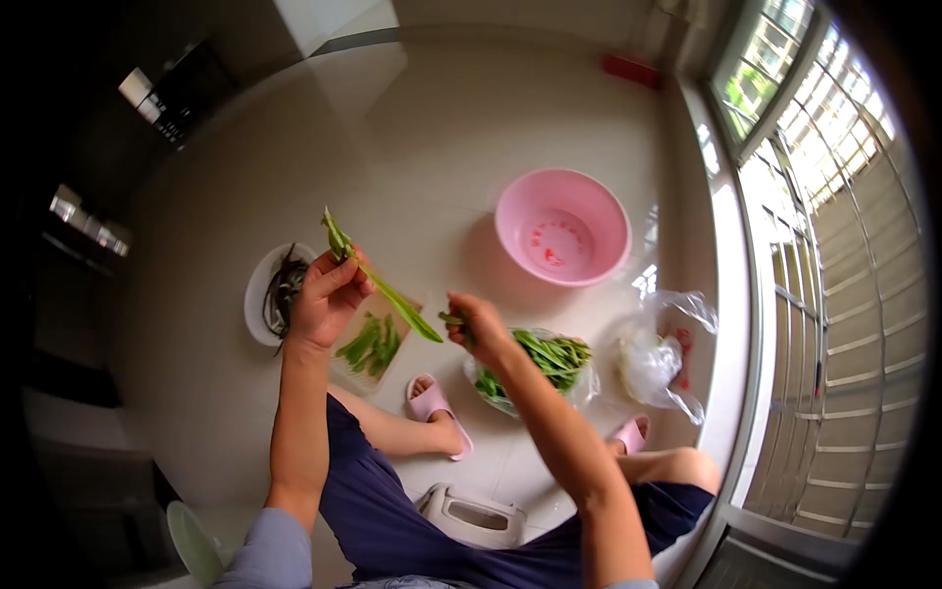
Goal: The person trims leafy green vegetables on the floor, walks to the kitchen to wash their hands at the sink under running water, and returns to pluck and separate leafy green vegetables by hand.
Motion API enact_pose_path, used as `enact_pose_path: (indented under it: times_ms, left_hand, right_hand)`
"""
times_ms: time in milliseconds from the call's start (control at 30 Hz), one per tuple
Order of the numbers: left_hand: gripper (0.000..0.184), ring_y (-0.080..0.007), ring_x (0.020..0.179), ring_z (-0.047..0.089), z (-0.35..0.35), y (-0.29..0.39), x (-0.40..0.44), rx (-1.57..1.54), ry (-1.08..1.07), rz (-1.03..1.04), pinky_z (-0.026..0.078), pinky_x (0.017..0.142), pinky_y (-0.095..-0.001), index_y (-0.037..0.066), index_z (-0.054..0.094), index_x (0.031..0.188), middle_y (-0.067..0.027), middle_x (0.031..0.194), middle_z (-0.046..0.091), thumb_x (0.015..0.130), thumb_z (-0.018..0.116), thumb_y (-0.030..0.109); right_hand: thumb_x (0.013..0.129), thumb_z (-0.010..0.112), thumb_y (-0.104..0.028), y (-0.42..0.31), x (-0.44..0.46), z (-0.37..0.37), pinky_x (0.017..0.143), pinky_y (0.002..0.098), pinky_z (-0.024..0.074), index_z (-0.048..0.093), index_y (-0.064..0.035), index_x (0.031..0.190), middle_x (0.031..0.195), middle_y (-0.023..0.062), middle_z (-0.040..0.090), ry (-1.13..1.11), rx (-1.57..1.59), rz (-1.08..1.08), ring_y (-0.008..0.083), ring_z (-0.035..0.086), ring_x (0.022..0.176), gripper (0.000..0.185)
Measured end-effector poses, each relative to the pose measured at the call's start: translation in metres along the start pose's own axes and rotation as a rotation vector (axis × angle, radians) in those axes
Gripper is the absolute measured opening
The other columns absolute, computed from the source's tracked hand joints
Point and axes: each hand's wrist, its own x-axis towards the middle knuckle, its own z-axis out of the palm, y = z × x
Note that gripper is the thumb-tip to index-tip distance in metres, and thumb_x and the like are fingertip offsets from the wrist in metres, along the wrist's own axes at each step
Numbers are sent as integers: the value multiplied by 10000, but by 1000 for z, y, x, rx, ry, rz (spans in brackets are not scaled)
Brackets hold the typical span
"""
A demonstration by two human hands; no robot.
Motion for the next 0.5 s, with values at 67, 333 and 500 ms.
enact_pose_path:
  times_ms: [67,333,500]
  left_hand:
    - [95,-137,622,507,-23,11,-5,-8,109,27,429,604,-239,17,529,821,-47,698,526,741,542,67]
    - [65,-108,617,490,-53,32,6,39,213,71,418,587,-215,34,521,793,-37,680,519,749,532,81]
    - [56,-99,597,487,-37,29,12,96,207,55,413,589,-206,40,517,761,-28,659,516,744,539,89]
  right_hand:
    - [751,522,-245,47,51,27,360,209,317,470,-66,634,540,38,460,63,-230,-64,109,442,434,220]
    - [759,466,-170,170,167,52,734,353,412,521,3,967,925,207,527,166,-1514,-863,332,507,876,276]
    - [713,409,30,123,143,28,686,304,443,503,47,987,916,169,529,12,-994,-334,264,515,856,290]
